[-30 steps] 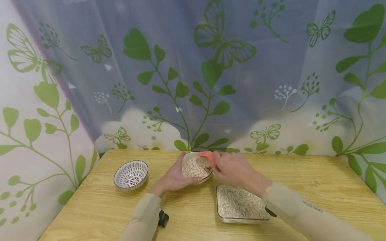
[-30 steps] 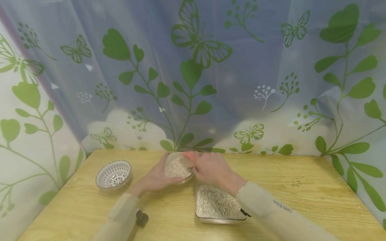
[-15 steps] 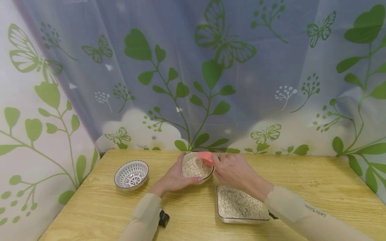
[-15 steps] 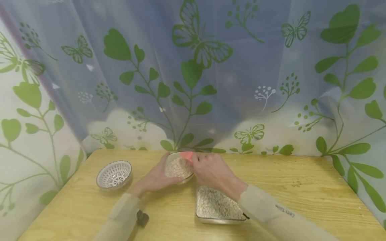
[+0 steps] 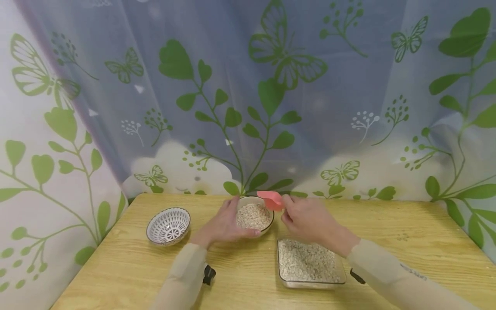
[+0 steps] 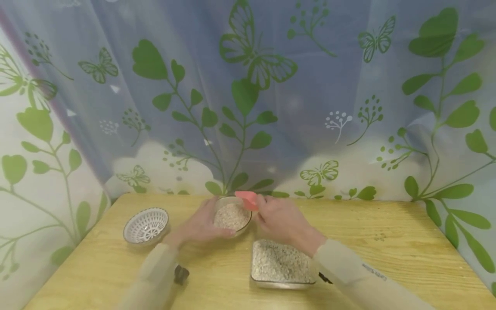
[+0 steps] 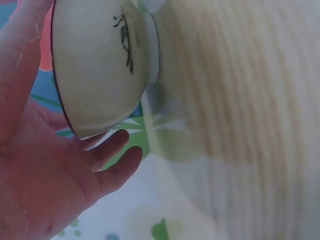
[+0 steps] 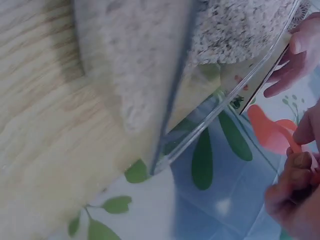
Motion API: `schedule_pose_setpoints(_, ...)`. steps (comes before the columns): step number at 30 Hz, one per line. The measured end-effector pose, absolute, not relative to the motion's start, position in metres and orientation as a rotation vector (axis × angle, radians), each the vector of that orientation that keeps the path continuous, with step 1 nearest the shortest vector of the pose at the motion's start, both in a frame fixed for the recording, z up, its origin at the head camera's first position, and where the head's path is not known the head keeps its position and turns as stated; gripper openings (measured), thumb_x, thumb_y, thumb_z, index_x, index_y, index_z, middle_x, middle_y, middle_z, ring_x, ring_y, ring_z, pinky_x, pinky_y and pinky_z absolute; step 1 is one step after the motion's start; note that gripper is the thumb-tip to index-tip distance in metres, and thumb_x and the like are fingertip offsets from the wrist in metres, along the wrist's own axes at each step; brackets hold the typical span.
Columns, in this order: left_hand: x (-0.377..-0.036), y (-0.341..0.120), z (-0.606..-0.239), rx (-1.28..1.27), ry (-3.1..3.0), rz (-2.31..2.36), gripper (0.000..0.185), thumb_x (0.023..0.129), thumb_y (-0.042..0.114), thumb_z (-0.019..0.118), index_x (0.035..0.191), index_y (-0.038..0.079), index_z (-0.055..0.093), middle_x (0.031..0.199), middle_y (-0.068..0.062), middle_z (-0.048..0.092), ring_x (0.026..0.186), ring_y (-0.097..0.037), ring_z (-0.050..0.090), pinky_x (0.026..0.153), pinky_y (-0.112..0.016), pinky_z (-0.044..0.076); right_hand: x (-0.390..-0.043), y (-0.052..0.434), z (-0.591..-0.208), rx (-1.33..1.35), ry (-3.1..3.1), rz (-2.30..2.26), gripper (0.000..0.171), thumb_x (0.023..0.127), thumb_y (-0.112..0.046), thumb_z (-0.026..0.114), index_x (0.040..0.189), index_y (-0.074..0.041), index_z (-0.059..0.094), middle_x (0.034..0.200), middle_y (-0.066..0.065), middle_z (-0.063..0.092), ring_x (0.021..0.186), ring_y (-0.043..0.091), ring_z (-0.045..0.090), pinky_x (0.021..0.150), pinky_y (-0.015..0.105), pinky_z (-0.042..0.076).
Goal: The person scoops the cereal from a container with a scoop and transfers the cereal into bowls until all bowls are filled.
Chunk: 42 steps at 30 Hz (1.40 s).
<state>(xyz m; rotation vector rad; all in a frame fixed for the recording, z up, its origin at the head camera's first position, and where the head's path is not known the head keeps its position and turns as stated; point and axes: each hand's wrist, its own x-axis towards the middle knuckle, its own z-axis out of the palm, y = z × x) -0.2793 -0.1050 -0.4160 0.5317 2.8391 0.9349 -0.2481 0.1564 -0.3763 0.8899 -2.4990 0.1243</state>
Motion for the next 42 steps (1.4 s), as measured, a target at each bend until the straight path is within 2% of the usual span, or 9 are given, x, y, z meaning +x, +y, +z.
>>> schedule_pose_setpoints(7,-0.286,-0.099,-0.403,0.621,2.827,0.752,0.134,0.069,0.066,0.084,0.165,0.008,0.012,0.162,-0.027,0.027,0.147,-0.042,0.038,0.115,-0.059,0.042,-0.251,0.166,-0.373,0.549,-2.834,0.919,0.010,0.094,-0.015,0.055,0.086,-0.009,0.056,0.060,-0.006,0.036,0.052,0.009,0.030,0.049,0.022,0.026)
schedule_pose_setpoints(12,-0.291,-0.087,-0.389,0.688,2.830,0.587,0.131,0.069,0.068,0.082,0.164,0.007,0.015,0.164,-0.031,0.025,0.151,-0.048,0.029,0.119,-0.061,0.037,-0.248,0.185,-0.365,0.293,-2.886,1.490,0.016,0.097,-0.017,0.051,0.098,-0.003,0.060,0.065,-0.003,0.041,0.051,0.010,0.031,0.046,0.024,0.030)
schedule_pose_setpoints(15,-0.293,-0.081,-0.384,0.692,2.810,0.514,0.127,0.070,0.067,0.081,0.164,0.012,0.017,0.166,-0.028,0.021,0.152,-0.052,0.025,0.118,-0.066,0.034,-0.242,0.202,-0.362,0.245,-2.877,1.755,0.015,0.099,-0.018,0.049,0.098,-0.004,0.056,0.063,-0.004,0.036,0.050,0.010,0.027,0.045,0.024,0.028)
schedule_pose_setpoints(18,-0.294,-0.075,-0.379,0.676,2.789,0.461,0.121,0.070,0.064,0.082,0.164,0.019,0.020,0.168,-0.025,0.019,0.152,-0.052,0.023,0.118,-0.069,0.032,-0.236,0.221,-0.361,0.245,-2.862,1.932,0.016,0.101,-0.017,0.049,0.091,-0.006,0.050,0.061,-0.005,0.030,0.051,0.009,0.024,0.046,0.024,0.025)
schedule_pose_setpoints(21,-0.294,-0.069,-0.371,0.643,2.768,0.374,0.117,0.072,0.060,0.084,0.164,0.027,0.021,0.170,-0.022,0.016,0.153,-0.052,0.022,0.115,-0.070,0.034,-0.228,0.241,-0.363,0.268,-2.874,2.022,0.019,0.104,-0.019,0.047,0.089,-0.007,0.050,0.059,-0.007,0.028,0.051,0.009,0.022,0.047,0.025,0.024)
schedule_pose_setpoints(27,-0.291,-0.056,-0.355,0.530,2.699,0.244,0.111,0.076,0.057,0.084,0.164,0.040,0.017,0.173,-0.018,0.002,0.156,-0.050,0.015,0.110,-0.074,0.038,-0.209,0.282,-0.371,0.458,-2.936,2.221,0.015,0.102,-0.012,0.046,0.087,-0.009,0.049,0.059,-0.007,0.028,0.050,0.011,0.020,0.046,0.027,0.021)
schedule_pose_setpoints(30,-0.290,-0.053,-0.353,0.488,2.694,0.222,0.109,0.077,0.054,0.084,0.163,0.041,0.019,0.173,-0.017,0.000,0.156,-0.049,0.014,0.108,-0.075,0.039,-0.200,0.296,-0.377,0.558,-2.971,2.261,0.017,0.102,-0.011,0.045,0.086,-0.008,0.046,0.060,-0.007,0.027,0.050,0.012,0.020,0.045,0.027,0.022)
schedule_pose_setpoints(36,-0.290,-0.053,-0.356,0.483,2.708,0.223,0.109,0.075,0.049,0.084,0.162,0.041,0.021,0.173,-0.018,0.001,0.156,-0.049,0.015,0.105,-0.074,0.043,-0.187,0.310,-0.387,0.599,-3.013,2.207,0.023,0.106,-0.013,0.042,0.090,0.004,0.048,0.060,-0.009,0.029,0.049,0.011,0.018,0.042,0.031,0.017)
schedule_pose_setpoints(42,-0.292,-0.056,-0.362,0.516,2.733,0.200,0.109,0.072,0.049,0.083,0.162,0.041,0.022,0.173,-0.019,0.006,0.154,-0.049,0.022,0.101,-0.070,0.048,-0.181,0.310,-0.394,0.610,-3.031,2.161,0.022,0.106,-0.013,0.042,0.094,0.000,0.055,0.060,-0.009,0.031,0.048,0.010,0.021,0.041,0.030,0.018)
